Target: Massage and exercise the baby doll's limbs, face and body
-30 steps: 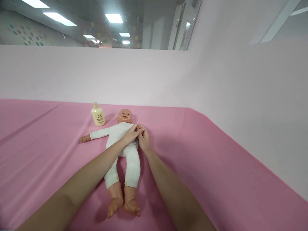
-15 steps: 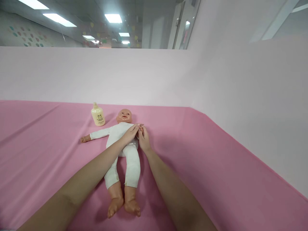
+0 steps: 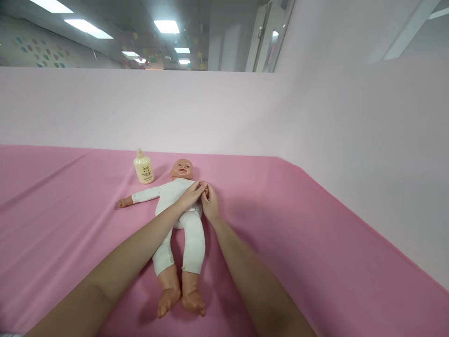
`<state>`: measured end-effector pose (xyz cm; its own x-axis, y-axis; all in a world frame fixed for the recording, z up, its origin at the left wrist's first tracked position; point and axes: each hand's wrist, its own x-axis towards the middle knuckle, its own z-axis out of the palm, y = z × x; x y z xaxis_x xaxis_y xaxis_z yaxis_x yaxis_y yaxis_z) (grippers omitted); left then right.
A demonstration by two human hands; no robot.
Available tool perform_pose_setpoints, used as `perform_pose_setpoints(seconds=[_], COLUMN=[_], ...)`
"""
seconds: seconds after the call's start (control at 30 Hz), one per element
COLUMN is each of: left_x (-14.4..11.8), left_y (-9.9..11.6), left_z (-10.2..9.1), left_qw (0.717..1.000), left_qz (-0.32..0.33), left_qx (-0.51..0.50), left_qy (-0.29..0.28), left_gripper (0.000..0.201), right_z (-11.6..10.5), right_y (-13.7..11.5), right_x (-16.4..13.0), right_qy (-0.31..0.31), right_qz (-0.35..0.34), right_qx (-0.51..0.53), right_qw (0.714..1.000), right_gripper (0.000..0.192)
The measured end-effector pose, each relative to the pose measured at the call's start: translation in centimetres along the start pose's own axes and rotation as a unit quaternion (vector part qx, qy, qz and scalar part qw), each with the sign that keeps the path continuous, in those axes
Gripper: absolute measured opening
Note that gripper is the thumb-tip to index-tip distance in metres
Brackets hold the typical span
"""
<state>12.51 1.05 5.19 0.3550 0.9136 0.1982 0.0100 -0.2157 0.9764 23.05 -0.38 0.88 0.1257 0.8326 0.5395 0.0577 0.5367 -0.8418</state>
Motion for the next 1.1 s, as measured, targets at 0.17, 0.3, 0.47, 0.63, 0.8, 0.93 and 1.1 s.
perform_pose_setpoints(seconds=[0.17, 0.3, 0.47, 0.63, 0.8, 0.93, 1.1], left_x=[-0.2, -0.4, -0.3, -0.3, -0.3, -0.2, -0.3], left_y=[-0.1, 0.0, 0.3, 0.5, 0.7, 0.8, 0.8], left_z=[-0.2, -0.3, -0.2, -0.1, -0.1, -0.2, -0.1], left_qw=[0.999, 0.997, 0.996, 0.995, 0.996, 0.997, 0.998], left_qz=[0.012, 0.018, 0.047, 0.080, 0.070, 0.059, 0.047], left_qx=[0.034, 0.070, 0.071, 0.062, 0.051, 0.040, 0.029], left_qy=[-0.001, -0.009, -0.023, -0.021, -0.008, -0.002, -0.020], left_gripper=[0.047, 0.061, 0.041, 0.033, 0.031, 0.039, 0.041], right_z=[0.0, 0.0, 0.1, 0.1, -0.1, -0.2, -0.3], right_y=[0.8, 0.8, 0.7, 1.4, 1.5, 1.0, 0.6], right_x=[0.2, 0.3, 0.3, 0.3, 0.2, 0.0, -0.1], right_qy=[-0.006, -0.011, -0.008, -0.009, 0.008, 0.014, 0.009], right_qz=[0.035, 0.054, 0.056, 0.056, 0.064, 0.059, 0.058], right_qx=[0.045, 0.033, 0.027, 0.057, 0.031, 0.015, 0.025], right_qw=[0.998, 0.998, 0.998, 0.997, 0.997, 0.998, 0.998], right_gripper=[0.035, 0.033, 0.028, 0.030, 0.030, 0.027, 0.029])
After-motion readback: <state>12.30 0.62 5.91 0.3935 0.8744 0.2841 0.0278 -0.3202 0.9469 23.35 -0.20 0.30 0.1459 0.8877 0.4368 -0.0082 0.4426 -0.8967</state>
